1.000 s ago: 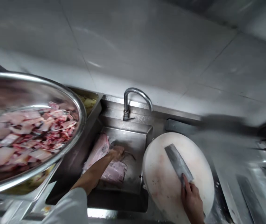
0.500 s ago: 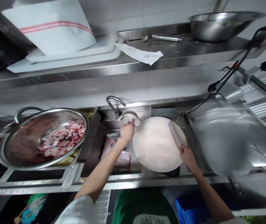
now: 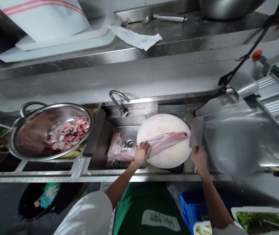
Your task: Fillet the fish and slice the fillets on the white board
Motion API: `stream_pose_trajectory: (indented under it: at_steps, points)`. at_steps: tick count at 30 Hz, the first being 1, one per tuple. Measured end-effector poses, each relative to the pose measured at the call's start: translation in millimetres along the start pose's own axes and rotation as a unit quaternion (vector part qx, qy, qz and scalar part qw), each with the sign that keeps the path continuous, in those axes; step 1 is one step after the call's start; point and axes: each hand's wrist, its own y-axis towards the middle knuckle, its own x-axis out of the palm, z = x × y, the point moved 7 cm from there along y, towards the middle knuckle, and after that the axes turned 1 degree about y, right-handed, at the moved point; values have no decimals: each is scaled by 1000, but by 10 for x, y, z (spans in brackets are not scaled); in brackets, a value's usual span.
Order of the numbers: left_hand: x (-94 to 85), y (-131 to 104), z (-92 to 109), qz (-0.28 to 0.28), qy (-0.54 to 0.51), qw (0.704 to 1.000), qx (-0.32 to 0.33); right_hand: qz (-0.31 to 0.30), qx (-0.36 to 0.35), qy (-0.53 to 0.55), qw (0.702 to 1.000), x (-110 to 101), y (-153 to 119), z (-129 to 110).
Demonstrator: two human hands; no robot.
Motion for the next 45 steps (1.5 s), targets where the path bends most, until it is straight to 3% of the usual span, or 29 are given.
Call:
stream_pose_trajectory:
  at_steps: [3, 5, 8, 10, 13, 18, 20, 25, 31, 33, 38, 40, 42, 45]
  points:
    - [-153, -234, -675, 132, -120, 975, -134, -73, -60, 26, 995, 323, 14, -757]
    - [-152, -422, -850, 210, -177, 944, -181, -146, -114, 40, 982, 656, -81, -1351]
    - [-65, -571, -607, 254, -214, 938, -102, -241, -189, 23, 952, 1165, -349, -2040]
    - [18, -584, -317, 240, -229, 943, -13, -275, -218, -9, 936, 1386, -473, -2223]
    - [136, -537, -79, 203, -235, 949, 47, -271, -234, -74, 931, 1390, -358, -2146]
    - [211, -480, -96, 188, -240, 951, 51, -183, -182, -183, 949, 817, 322, -1857]
    - [222, -482, -92, 188, -235, 952, 51, -152, -169, -213, 950, 655, 450, -1830]
    - [285, -451, 41, 140, -201, 965, 95, -228, -242, -189, 924, 753, 394, -1811]
    - [326, -435, 55, 71, -153, 981, 99, -182, -183, -222, 940, 440, 990, -1653]
    - [339, -444, 52, 49, -136, 985, 93, -188, -187, -215, 940, 397, 1076, -1649]
    - [351, -406, -43, -19, -117, 989, 92, -317, -201, -196, 906, 570, 1025, -1497]
    - [315, -396, -118, -36, -121, 986, 105, -301, -211, -209, 906, 522, 1156, -1463]
    - [270, -412, -173, -41, -127, 984, 118, -240, -236, -237, 911, 401, 1349, -1493]
    - [228, -413, -139, -18, -128, 986, 104, -189, -262, -280, 904, 285, 1500, -1557]
